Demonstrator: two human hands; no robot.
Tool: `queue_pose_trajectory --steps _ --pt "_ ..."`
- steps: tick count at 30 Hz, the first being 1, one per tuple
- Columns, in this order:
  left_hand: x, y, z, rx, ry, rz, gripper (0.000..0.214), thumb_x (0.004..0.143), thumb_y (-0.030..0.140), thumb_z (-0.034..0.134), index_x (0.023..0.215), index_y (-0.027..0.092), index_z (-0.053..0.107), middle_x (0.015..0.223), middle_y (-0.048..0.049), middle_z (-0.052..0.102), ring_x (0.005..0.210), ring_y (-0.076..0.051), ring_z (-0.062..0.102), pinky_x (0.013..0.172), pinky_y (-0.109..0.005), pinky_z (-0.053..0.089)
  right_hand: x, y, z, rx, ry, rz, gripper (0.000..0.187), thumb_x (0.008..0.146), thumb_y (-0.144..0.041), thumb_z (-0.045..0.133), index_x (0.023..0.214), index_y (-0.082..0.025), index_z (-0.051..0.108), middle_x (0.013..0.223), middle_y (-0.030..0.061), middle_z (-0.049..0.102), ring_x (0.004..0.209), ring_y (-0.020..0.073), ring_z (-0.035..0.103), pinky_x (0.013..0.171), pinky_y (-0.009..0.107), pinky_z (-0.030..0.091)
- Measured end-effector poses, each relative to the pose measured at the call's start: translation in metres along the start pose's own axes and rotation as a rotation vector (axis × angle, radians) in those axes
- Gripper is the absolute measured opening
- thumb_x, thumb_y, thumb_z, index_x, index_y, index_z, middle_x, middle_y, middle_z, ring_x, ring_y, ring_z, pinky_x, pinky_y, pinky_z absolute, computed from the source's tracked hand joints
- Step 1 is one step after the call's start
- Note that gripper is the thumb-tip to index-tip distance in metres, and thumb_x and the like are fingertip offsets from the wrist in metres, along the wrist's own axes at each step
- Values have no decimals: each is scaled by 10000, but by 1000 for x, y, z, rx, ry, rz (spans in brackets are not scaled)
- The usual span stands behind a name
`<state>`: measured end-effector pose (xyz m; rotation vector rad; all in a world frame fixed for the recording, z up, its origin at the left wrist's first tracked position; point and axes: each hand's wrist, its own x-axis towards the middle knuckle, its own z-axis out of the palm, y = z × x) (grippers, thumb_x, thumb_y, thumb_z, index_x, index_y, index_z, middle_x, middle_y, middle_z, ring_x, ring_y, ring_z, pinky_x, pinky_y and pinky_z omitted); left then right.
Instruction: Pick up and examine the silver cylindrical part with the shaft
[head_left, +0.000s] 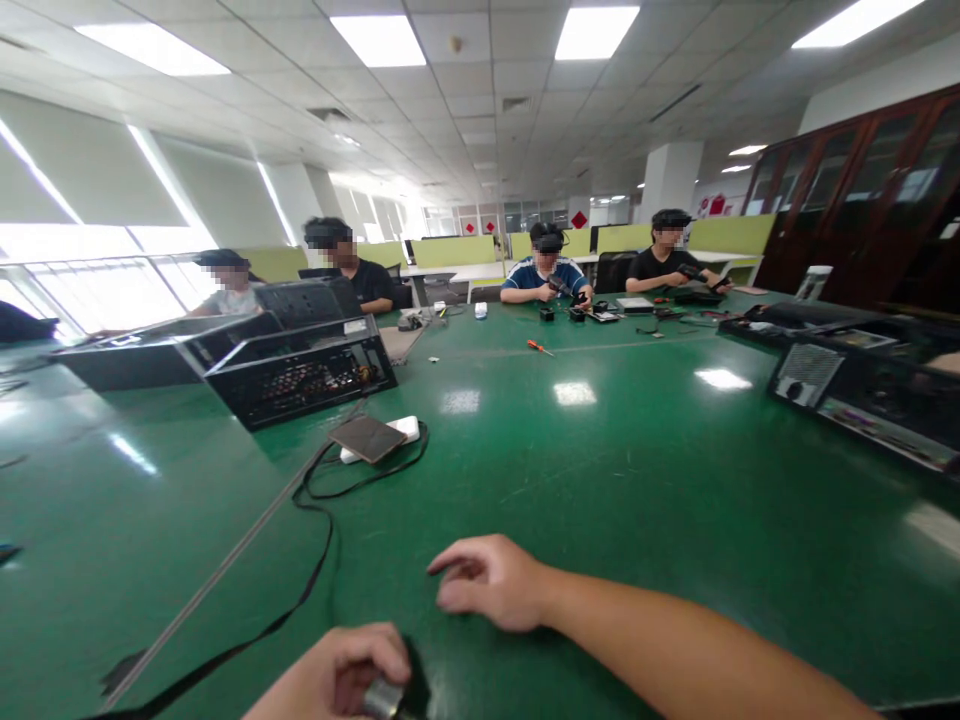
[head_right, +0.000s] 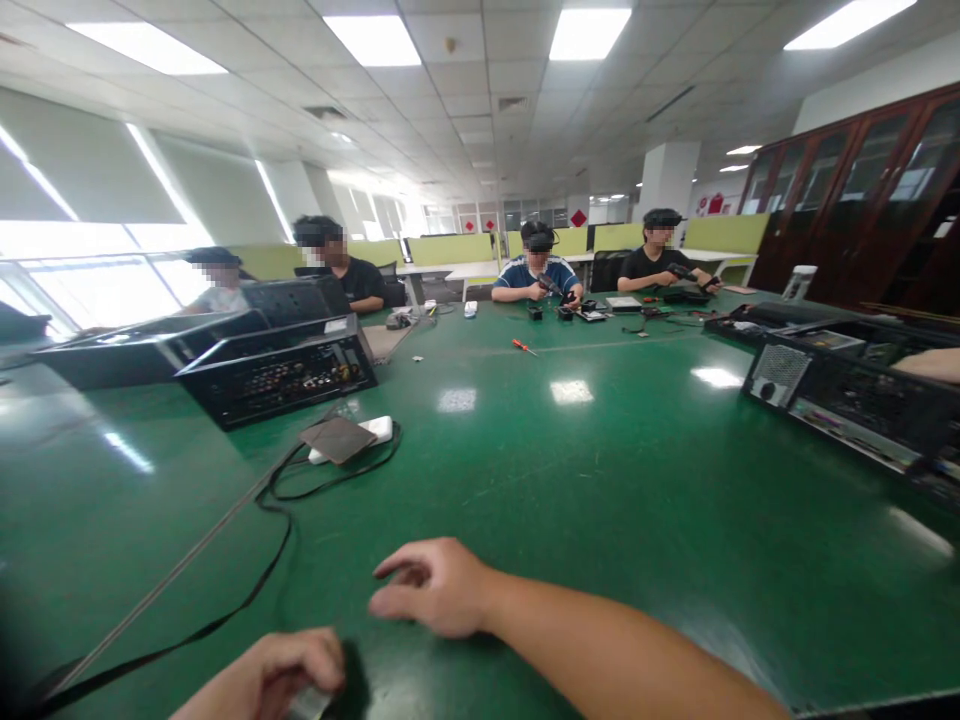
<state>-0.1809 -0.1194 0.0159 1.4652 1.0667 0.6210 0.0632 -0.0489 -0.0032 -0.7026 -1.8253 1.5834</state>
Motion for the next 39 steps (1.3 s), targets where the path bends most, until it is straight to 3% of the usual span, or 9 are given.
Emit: queue_pose_trajectory --steps 3,5,8,11,16,20,30,33,39 --pt "59 20 51 -110 -159 -22 406 530 298 887 859 180 680 770 -2 594 658 -142 532 596 -249 415 -38 12 -60 135 231 -48 514 847 -582 507 1061 -130 625 817 89 669 609 133 571 526 237 408" --pt "105 33 76 -199 -183 -13 407 580 302 859 898 155 652 705 0 598 587 -136 535 564 -262 448 -56 18 -90 188 419 -72 493 891 -571 423 1013 -135 618 793 99 642 607 141 561 516 246 394" --pt "166 44 92 -209 -23 113 423 565 272 860 905 129 653 742 -16 627 642 -156 576 604 -288 488 -65 23 -114 246 552 -111 459 921 -533 377 1008 -144 604 849 118 618 689 170 582 519 255 410" --pt "200 45 89 -142 145 229 407 585 258 846 929 127 675 797 -37 671 707 -172 608 668 -299 492 -61 25 -121 219 520 -146 389 872 -457 525 1125 -164 558 1013 122 584 817 188 592 561 256 454" --pt "197 42 80 -144 203 291 357 594 255 849 899 141 702 832 -37 672 779 -193 627 765 -323 498 -56 23 -126 78 435 -97 564 786 -332 653 1295 -229 433 1201 113 517 970 205 573 664 284 522" --pt "188 44 86 -175 157 320 345 600 267 851 889 149 703 814 -20 627 755 -176 604 745 -314 494 -63 16 -126 -108 397 -83 440 767 -260 678 1186 -212 552 1176 96 544 1018 205 566 756 292 523" --pt "189 41 91 -93 79 354 322 632 273 841 903 156 711 846 -32 604 746 -166 584 690 -281 478 -67 5 -121 -437 380 -77 162 815 -283 646 939 -187 689 975 71 632 879 188 602 772 300 477" --pt "190 40 91 -86 79 351 315 634 265 840 897 153 708 847 -34 602 749 -166 586 695 -283 485 -66 4 -120 -510 361 -32 150 848 -278 610 947 -191 681 867 39 651 797 169 591 739 289 452" --pt "193 37 90 -78 78 352 337 631 274 840 915 153 706 863 -37 602 757 -170 594 705 -293 497 -65 5 -120 -544 356 -14 167 893 -286 548 935 -192 680 849 26 661 776 158 581 704 274 423"
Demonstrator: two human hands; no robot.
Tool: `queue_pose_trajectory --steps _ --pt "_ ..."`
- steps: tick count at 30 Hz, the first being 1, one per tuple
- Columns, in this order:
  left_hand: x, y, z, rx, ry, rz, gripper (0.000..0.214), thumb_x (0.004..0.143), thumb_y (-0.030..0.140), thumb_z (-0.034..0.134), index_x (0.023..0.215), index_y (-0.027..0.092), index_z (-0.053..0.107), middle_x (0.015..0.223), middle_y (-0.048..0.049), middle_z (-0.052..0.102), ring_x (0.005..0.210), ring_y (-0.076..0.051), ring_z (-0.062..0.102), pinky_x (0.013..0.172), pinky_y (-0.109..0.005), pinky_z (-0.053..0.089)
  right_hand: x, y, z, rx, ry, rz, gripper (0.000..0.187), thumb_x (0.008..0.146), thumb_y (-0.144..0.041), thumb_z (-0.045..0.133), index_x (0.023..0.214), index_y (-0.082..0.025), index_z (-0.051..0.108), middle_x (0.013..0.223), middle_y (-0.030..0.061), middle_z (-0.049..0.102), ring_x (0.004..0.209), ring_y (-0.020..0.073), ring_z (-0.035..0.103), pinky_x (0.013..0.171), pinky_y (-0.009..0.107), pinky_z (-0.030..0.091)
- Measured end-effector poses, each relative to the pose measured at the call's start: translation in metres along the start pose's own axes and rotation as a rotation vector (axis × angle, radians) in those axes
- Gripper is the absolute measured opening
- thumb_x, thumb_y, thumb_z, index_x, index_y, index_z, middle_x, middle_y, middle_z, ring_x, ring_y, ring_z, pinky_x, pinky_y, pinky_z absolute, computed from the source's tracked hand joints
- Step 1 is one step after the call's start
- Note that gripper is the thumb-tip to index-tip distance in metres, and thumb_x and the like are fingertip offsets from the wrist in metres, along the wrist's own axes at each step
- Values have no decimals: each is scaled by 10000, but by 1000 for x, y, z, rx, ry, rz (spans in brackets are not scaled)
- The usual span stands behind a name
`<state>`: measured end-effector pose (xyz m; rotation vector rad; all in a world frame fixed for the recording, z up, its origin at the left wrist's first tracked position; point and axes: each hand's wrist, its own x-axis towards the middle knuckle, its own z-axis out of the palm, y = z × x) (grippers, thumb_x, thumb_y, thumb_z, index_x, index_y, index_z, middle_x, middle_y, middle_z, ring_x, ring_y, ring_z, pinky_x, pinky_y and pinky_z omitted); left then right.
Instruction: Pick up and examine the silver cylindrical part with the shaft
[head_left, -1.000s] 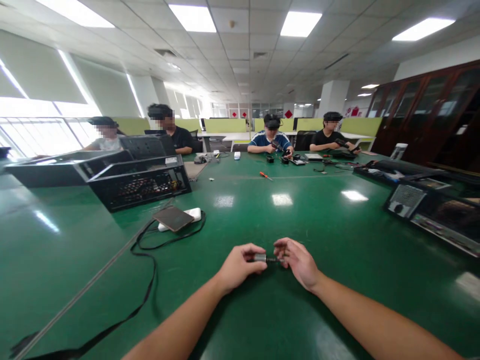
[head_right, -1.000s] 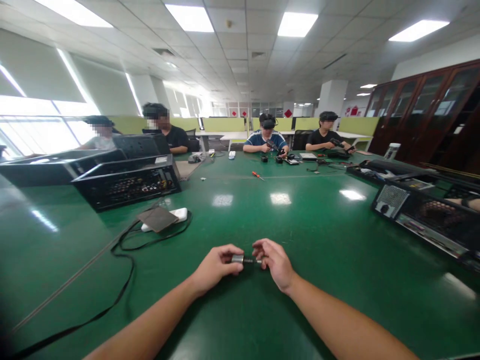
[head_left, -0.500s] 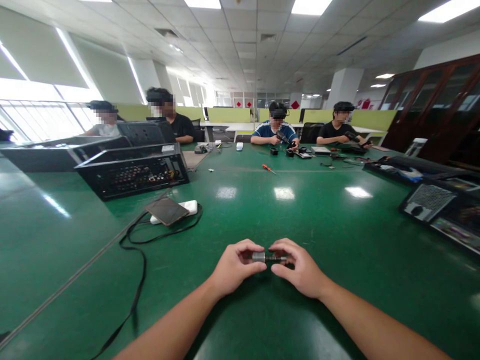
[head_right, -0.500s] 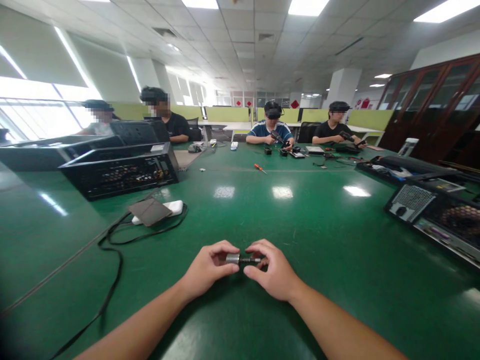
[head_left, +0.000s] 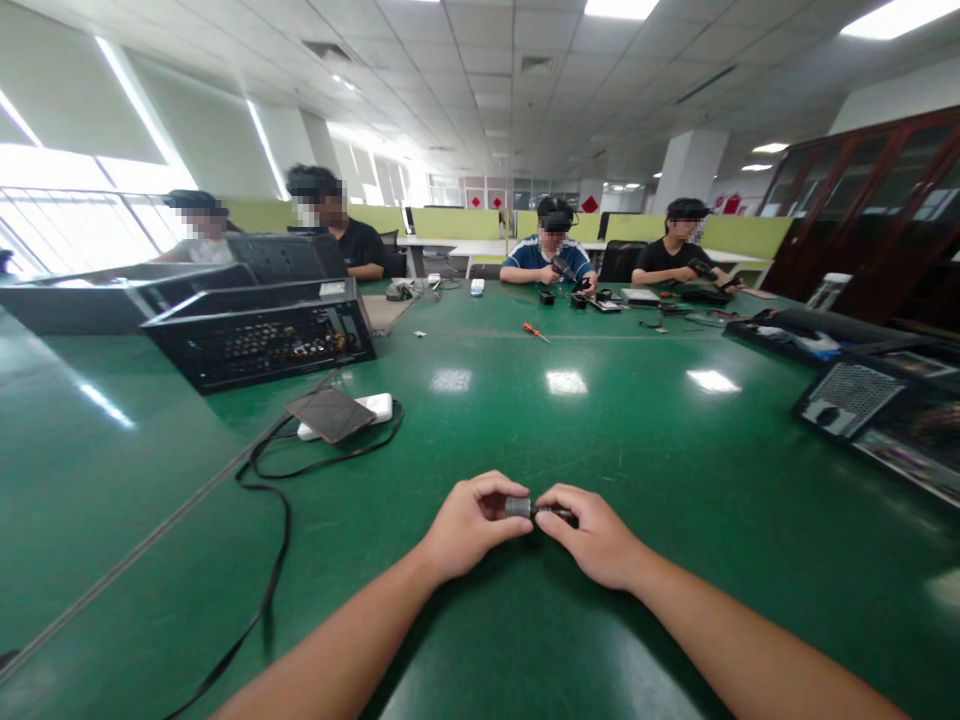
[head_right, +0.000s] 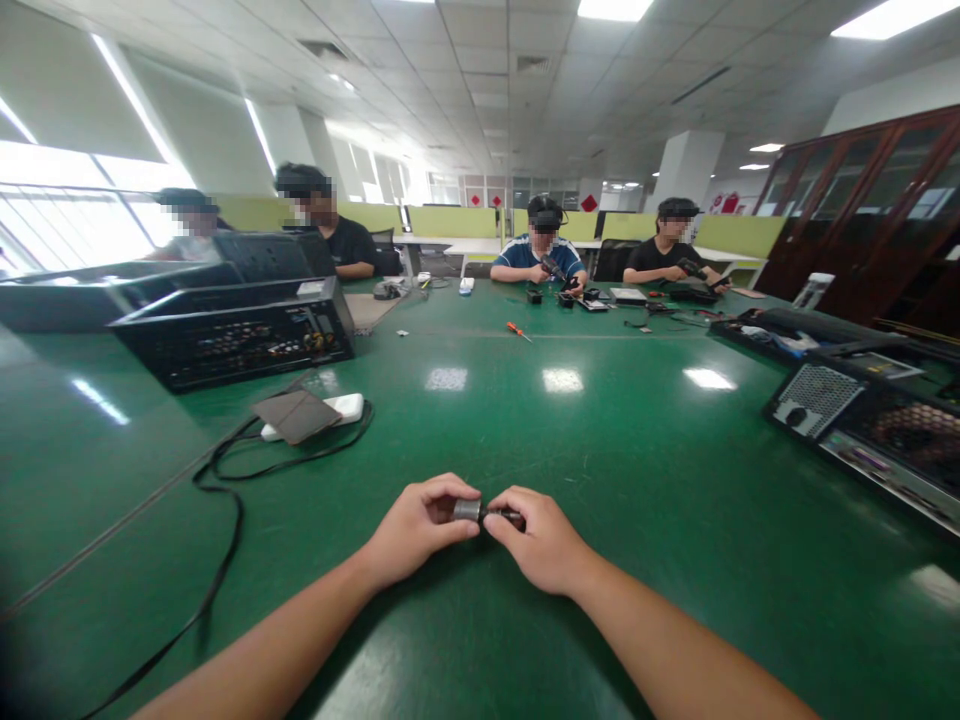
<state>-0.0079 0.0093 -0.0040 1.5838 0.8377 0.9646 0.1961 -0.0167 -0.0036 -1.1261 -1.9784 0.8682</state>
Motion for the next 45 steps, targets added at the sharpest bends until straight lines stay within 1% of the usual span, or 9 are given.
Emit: queue_pose_trajectory --steps 5,16,28,45 --pt "1 1 0 -12 7 -19 343 624 279 842 915 157 708 861 -32 606 766 -171 596 715 -293 496 0 0 -1 -12 7 -8 173 899 -289 543 918 -189 682 838 26 657 775 157 579 707 273 416" --pt "0 1 -1 -16 -7 -8 321 646 237 831 928 152 703 859 -29 597 761 -162 588 708 -283 476 0 -1 -2 -12 -2 9 155 886 -280 559 916 -191 681 829 19 649 759 153 572 681 266 404" --pt "0 1 0 -2 34 -6 318 646 234 831 922 141 705 857 -35 603 753 -164 596 705 -284 477 -1 3 -5 -19 5 5 147 885 -261 564 933 -189 683 844 20 654 765 151 578 679 257 400" --pt "-1 4 1 -23 34 -29 311 640 219 823 917 144 701 833 -21 612 746 -157 591 698 -274 471 -1 3 -6 -21 7 11 153 888 -274 565 940 -196 686 842 10 656 765 147 578 682 252 394"
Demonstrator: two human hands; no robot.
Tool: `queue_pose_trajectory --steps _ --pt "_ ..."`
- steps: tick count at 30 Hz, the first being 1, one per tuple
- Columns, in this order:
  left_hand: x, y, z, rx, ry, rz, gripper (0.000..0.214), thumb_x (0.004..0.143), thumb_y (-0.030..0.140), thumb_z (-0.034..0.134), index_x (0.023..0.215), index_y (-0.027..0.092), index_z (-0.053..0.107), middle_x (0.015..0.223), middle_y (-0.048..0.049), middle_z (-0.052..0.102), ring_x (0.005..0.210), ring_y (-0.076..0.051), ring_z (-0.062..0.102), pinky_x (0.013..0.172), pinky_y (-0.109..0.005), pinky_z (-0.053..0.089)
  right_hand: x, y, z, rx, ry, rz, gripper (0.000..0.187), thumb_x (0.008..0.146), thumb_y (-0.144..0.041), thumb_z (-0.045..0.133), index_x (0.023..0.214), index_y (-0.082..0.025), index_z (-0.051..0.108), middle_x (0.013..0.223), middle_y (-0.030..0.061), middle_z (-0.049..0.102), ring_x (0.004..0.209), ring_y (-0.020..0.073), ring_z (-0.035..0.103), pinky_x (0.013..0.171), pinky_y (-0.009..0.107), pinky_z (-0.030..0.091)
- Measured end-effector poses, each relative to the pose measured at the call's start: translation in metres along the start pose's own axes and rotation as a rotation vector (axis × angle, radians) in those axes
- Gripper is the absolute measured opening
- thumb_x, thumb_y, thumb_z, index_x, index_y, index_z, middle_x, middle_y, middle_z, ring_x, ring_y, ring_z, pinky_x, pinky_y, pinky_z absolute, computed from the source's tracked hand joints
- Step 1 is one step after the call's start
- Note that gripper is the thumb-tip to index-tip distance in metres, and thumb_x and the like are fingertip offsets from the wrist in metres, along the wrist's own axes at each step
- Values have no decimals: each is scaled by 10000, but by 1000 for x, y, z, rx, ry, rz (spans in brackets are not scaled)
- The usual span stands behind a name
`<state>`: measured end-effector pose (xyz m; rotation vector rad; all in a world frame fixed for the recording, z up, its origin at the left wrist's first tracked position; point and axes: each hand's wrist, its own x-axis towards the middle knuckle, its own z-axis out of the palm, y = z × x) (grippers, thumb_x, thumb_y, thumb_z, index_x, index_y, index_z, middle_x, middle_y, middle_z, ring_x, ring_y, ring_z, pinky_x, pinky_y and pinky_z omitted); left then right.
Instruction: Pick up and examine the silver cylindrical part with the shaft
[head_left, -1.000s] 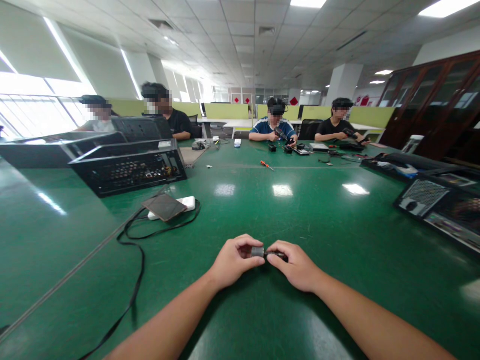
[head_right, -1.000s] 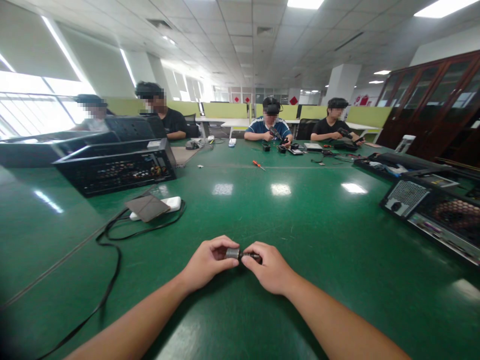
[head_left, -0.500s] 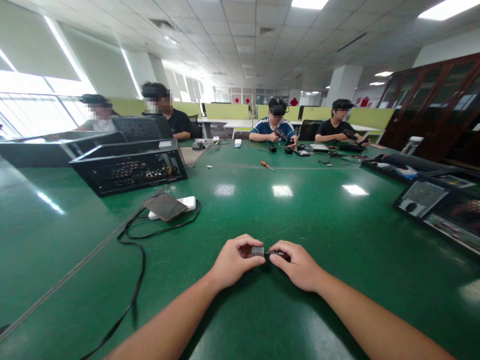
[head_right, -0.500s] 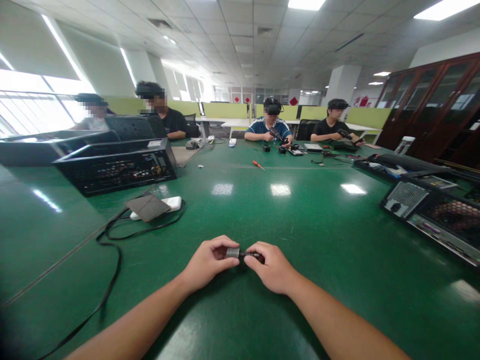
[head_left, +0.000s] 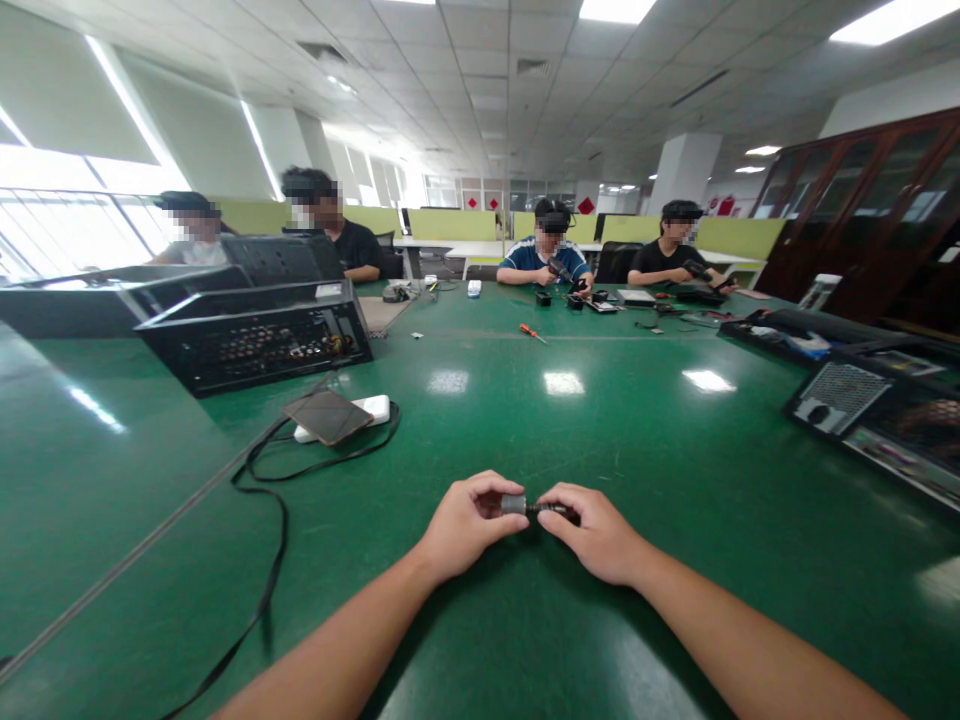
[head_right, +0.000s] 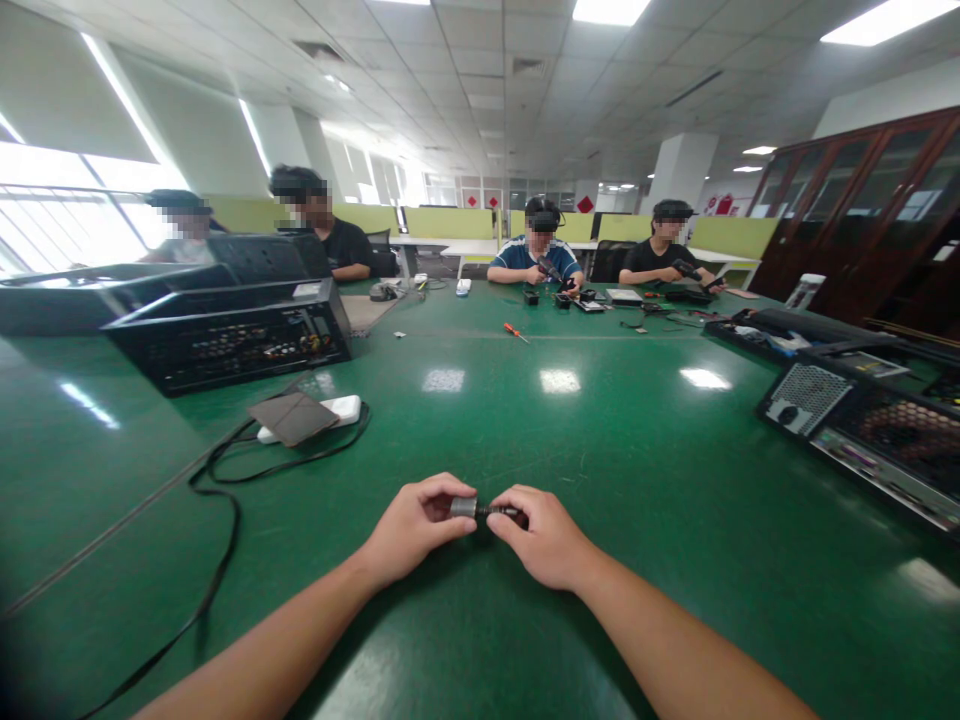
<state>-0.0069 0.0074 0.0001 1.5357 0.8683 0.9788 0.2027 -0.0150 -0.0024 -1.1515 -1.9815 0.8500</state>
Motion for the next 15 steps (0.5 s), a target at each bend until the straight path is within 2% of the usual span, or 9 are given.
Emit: queue_pose_trajectory --steps 15 --pt "1 0 -2 -14 27 4 295 639 203 817 906 148 707 835 -20 612 751 -157 593 708 -269 468 0 2 -3 -17 5 -1 173 894 -288 547 926 -193 688 795 11 645 717 146 557 647 247 381"
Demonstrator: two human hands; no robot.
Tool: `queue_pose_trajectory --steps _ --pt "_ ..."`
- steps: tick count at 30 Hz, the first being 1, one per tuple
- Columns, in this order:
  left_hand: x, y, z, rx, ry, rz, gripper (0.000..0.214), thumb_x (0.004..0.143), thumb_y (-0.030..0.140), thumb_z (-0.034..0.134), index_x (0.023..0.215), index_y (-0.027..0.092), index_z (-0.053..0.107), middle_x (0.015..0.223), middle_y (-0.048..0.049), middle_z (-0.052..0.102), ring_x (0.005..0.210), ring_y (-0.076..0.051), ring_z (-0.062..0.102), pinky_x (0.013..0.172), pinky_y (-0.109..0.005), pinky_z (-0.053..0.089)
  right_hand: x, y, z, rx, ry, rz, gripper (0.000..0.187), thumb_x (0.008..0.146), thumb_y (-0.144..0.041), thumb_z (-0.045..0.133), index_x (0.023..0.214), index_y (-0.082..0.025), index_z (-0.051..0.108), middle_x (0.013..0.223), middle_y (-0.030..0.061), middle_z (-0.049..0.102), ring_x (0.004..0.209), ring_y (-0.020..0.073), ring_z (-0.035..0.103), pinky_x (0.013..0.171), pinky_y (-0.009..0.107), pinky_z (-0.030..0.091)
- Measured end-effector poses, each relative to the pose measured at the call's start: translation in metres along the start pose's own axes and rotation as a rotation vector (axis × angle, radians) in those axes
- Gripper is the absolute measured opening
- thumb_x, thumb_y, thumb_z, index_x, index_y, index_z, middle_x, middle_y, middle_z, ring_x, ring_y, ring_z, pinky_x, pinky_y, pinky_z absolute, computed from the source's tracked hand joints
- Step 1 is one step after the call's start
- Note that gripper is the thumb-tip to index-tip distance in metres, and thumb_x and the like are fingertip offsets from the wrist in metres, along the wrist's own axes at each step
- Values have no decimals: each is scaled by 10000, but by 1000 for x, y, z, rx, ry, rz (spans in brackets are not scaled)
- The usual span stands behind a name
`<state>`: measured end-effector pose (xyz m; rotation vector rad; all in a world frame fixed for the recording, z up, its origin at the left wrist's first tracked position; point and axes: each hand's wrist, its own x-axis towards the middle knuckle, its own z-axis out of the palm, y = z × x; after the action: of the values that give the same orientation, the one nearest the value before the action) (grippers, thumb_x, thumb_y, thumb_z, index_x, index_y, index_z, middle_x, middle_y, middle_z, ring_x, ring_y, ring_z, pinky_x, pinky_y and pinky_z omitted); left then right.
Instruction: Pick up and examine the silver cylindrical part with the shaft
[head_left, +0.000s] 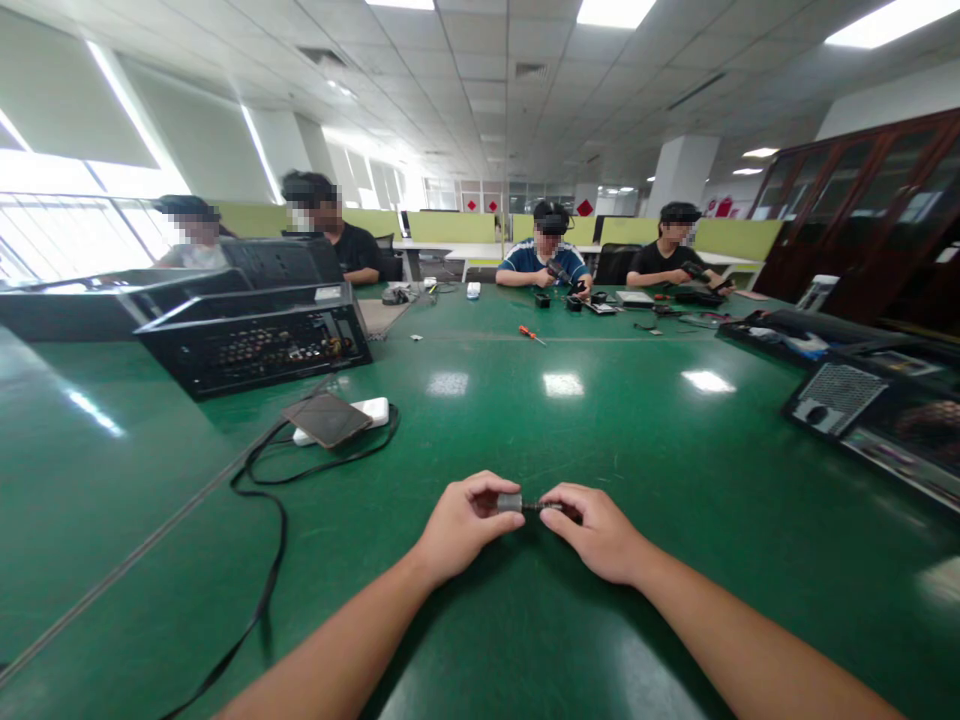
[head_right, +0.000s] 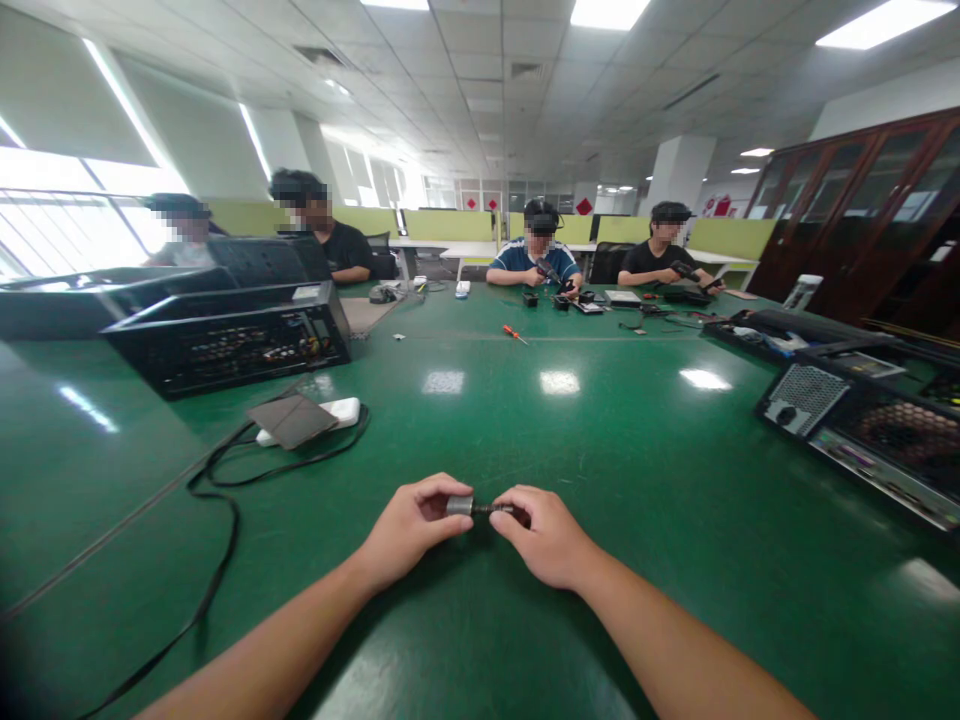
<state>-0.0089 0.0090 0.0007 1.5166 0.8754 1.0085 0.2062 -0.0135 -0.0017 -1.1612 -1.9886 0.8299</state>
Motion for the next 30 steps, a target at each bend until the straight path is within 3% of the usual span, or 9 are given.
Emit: queue_pose_trajectory --steps 15,30 --pt "0 5 -3 84 96 0 300 646 245 799 916 153 705 835 -42 647 777 -191 607 728 -300 498 1 2 -5 57 15 39 202 897 -308 533 916 -172 680 764 12 628 685 140 543 615 236 393" --pt "0 7 -3 33 108 -6 303 663 226 799 937 145 696 852 -45 656 788 -186 617 763 -308 503 1 6 -8 43 -15 55 242 905 -344 519 939 -172 686 763 14 632 679 144 543 619 244 390"
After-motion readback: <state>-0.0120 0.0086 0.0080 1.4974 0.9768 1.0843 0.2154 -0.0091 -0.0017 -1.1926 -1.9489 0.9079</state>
